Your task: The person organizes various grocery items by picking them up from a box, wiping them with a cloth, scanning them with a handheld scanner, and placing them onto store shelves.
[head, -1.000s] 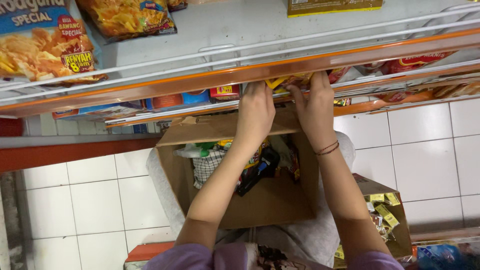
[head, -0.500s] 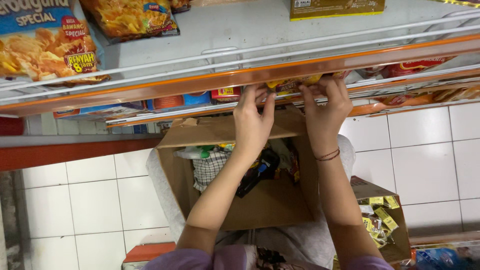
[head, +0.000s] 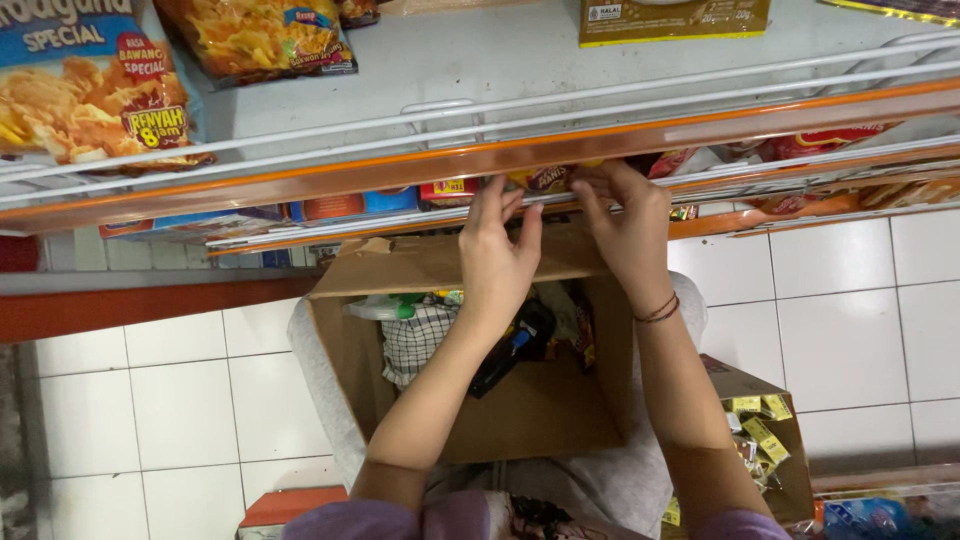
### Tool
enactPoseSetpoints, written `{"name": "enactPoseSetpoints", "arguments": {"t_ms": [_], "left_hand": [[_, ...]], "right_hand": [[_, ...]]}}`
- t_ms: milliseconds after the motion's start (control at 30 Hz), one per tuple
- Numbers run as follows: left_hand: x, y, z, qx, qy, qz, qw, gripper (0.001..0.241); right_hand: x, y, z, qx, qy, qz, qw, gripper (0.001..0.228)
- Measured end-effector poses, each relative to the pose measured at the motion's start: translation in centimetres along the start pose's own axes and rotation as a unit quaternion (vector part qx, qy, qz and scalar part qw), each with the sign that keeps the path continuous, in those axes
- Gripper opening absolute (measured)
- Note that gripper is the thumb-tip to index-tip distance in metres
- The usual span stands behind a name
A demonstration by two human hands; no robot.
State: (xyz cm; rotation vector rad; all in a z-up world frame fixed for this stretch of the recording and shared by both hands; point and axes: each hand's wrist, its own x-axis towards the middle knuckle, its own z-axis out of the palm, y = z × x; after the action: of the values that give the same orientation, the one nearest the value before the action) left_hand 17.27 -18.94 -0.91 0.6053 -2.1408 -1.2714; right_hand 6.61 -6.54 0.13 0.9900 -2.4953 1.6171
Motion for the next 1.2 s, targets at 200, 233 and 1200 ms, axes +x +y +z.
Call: {"name": "enactPoseSetpoints", "arguments": {"t_ms": [200, 233, 1200], "left_hand": [[0.1, -0.2, -0.2, -0.021, 0.035, -0.008, 0.999, 0.043], [0.2, -0.2, -0.2, -0.033, 0.048, -0.005, 0.998, 0.042], [-0.1, 0.1, -0.2, 0.039, 0.033, 0.037, 0.998, 0.052]], "right_hand": [[0.2, 0.6, 0.2, -0.104, 0.035, -0.097, 0.989, 0.008], [0.2, 0.8, 0.2, -0.082, 0.029, -0.069, 0.994, 0.009], [0.6, 0.7, 0.5, -0.065, 0.038, -0.038, 0.996, 0.008]]}}
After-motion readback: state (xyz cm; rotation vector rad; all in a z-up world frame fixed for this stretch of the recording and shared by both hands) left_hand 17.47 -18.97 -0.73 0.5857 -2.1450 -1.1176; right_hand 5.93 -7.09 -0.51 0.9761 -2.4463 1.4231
